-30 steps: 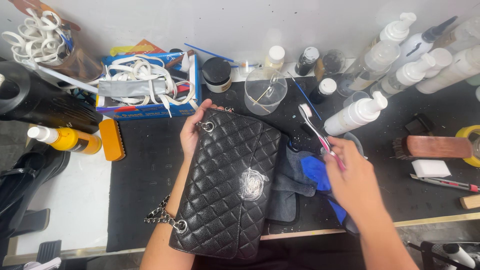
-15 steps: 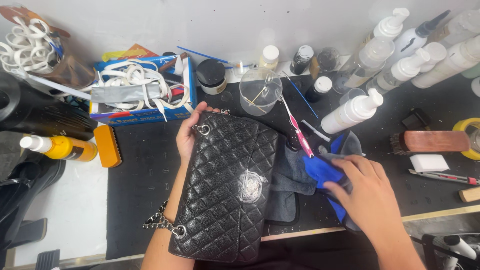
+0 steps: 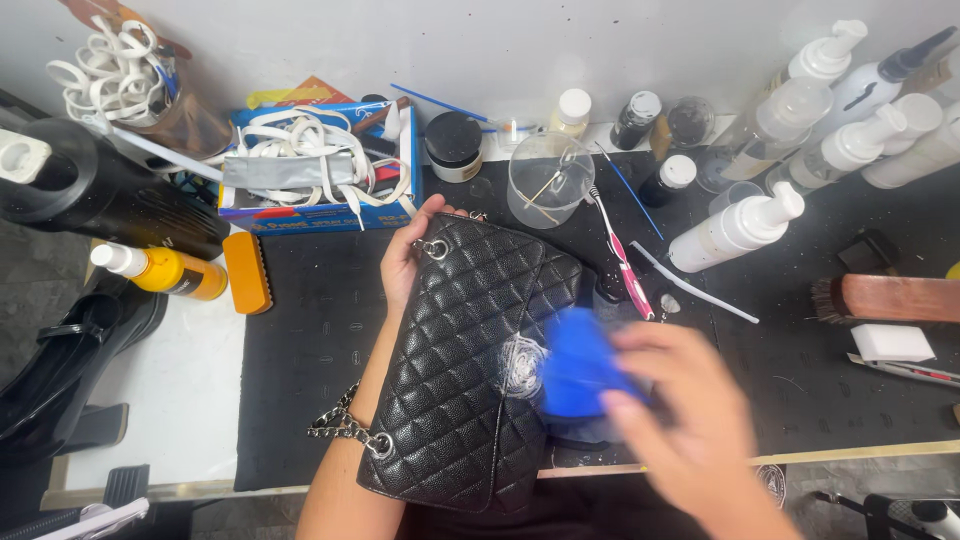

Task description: The person cleans a black quilted handbag by applying a white foaming cleaner and scrubbing the surface with a toothbrush. They wipe the foam off with a blue cloth, then repeat the process on the back of the bag, focusing on the metal hardware and chain strap.

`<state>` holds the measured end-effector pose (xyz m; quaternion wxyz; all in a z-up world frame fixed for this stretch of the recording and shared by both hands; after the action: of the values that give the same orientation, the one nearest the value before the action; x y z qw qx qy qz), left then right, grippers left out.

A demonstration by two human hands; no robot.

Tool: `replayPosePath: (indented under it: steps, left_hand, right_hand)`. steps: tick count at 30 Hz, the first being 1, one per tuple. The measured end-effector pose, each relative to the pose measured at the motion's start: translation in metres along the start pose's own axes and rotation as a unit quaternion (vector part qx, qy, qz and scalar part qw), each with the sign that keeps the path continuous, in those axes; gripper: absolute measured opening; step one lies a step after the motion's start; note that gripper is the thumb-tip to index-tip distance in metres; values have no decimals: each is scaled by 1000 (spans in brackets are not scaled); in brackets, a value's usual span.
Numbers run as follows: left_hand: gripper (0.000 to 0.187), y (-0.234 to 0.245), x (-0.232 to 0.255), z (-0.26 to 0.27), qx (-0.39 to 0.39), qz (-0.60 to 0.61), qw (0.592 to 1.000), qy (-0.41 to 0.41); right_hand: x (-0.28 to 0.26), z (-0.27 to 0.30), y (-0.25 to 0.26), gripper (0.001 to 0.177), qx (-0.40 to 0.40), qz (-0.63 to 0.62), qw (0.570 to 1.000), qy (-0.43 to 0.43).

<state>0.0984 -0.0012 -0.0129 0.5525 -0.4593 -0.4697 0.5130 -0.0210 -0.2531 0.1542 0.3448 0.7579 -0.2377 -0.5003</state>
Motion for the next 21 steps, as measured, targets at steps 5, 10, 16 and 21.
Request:
replayPosePath:
  steps: [5,10,16,21]
  left_hand:
    - [32,6,2,-5,-2,9,1000,1]
    - [32,7,-1,-7,-16,28,999,14]
    - [31,5,1,-4,-20,4,1000,1]
    - [31,0,-1,-3,-31,-1,1000,0]
  right_hand:
    - [-47,-13,-71,35,-28,44,985,164]
    - [-44,2,-73,31,-5,20,983,181]
    - [-27,6,-71,23,-54,18,981,187]
    - [40,-7,-46,15,-5,-144,988,-55]
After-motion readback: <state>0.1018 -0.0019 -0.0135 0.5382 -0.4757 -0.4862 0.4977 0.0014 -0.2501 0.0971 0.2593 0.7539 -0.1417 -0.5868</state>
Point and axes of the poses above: each hand's wrist, its own z-axis away from the middle knuckle, its own y-axis out of the back of the hand, x = y × z, the point moved 10 cm from there along -z, towards the middle knuckle, and after that the axes turned 15 degrees about z, right-handed, at the moved point
